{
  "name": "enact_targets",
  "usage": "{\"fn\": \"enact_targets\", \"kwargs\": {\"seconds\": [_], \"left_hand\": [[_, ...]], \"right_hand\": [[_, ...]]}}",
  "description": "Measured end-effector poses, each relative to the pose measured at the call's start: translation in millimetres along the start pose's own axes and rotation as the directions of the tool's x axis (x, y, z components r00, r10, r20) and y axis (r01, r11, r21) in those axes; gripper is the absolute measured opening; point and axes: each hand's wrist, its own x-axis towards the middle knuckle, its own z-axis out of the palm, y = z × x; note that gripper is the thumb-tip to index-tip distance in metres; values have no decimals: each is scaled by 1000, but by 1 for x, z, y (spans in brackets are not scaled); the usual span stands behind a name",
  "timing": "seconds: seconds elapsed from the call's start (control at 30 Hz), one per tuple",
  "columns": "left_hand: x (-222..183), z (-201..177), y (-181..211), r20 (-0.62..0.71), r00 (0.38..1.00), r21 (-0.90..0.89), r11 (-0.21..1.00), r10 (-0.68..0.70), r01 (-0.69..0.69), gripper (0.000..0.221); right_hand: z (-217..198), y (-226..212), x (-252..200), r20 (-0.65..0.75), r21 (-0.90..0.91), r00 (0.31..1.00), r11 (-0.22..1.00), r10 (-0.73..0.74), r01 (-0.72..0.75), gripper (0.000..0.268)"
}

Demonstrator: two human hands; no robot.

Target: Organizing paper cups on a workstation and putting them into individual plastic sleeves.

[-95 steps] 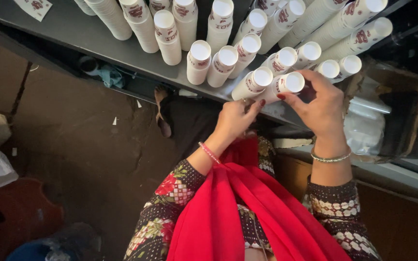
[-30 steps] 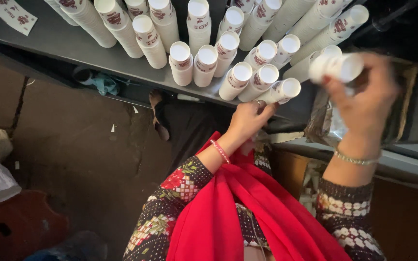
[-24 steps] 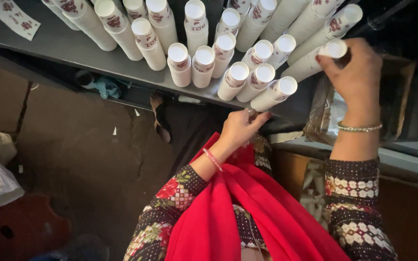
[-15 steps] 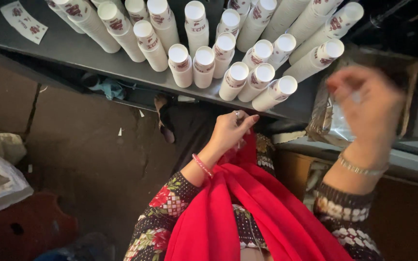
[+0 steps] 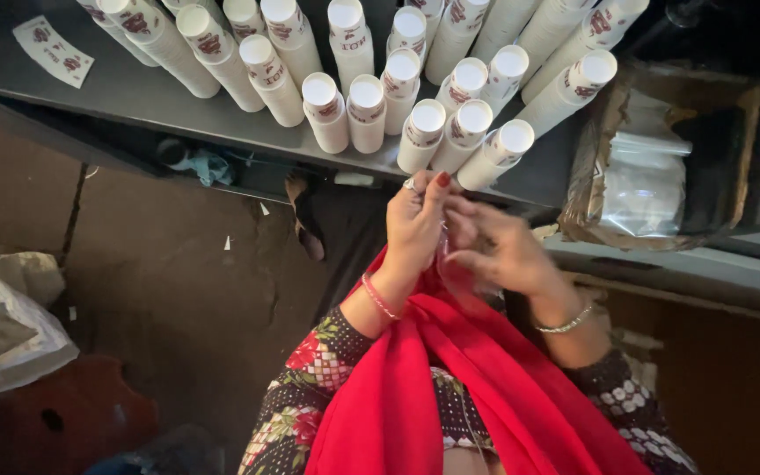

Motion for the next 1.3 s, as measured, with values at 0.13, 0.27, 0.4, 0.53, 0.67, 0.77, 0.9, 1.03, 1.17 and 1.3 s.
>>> {"fn": "enact_targets", "kwargs": {"seconds": [0.13, 0.27, 0.4, 0.53, 0.67, 0.77, 0.9, 1.03, 1.17, 1.3], "left_hand": [[-5, 2, 25, 45, 983, 170, 969, 176, -181, 27], [-4, -12, 32, -41, 964, 597, 780, 263, -187, 24], [-11, -17, 43, 205, 979, 139, 990, -4, -25, 18], [-23, -24, 34, 197, 980, 331, 943, -22, -46, 12], [-39, -3, 23, 196, 966, 642, 723, 167, -255, 6], [-41, 10, 19, 319, 907, 486, 774, 275, -406, 28], [-28, 10, 30, 469, 739, 732, 254, 484, -632, 22], [-24, 0, 32, 472, 880, 36, 999, -53, 41, 15], [-28, 8, 19, 356, 905, -120, 949, -232, 290, 24], [-36, 31, 45, 659, 731, 606, 452, 176, -655, 16]], "right_hand": [[8, 36, -27, 91, -51, 993, 996, 72, -67, 16], [-6, 9, -31, 32, 422, 956, 863, 293, -278, 24], [-19, -21, -30, -14, 441, 946, 851, 324, -285, 22], [-23, -39, -36, 51, 376, 902, 829, 429, -415, 21], [-10, -33, -16, -36, 712, 998, 702, 43, -4, 31], [1, -12, -10, -73, 792, 688, 461, 722, -400, 13], [-3, -4, -22, -175, 566, 983, 823, 55, 55, 13], [-23, 4, -19, 44, 744, 924, 605, 379, -283, 7], [-27, -21, -13, -1, 34, 1000, 999, 5, -5, 16], [-7, 37, -26, -257, -227, 963, 974, -81, 21, 16]]}}
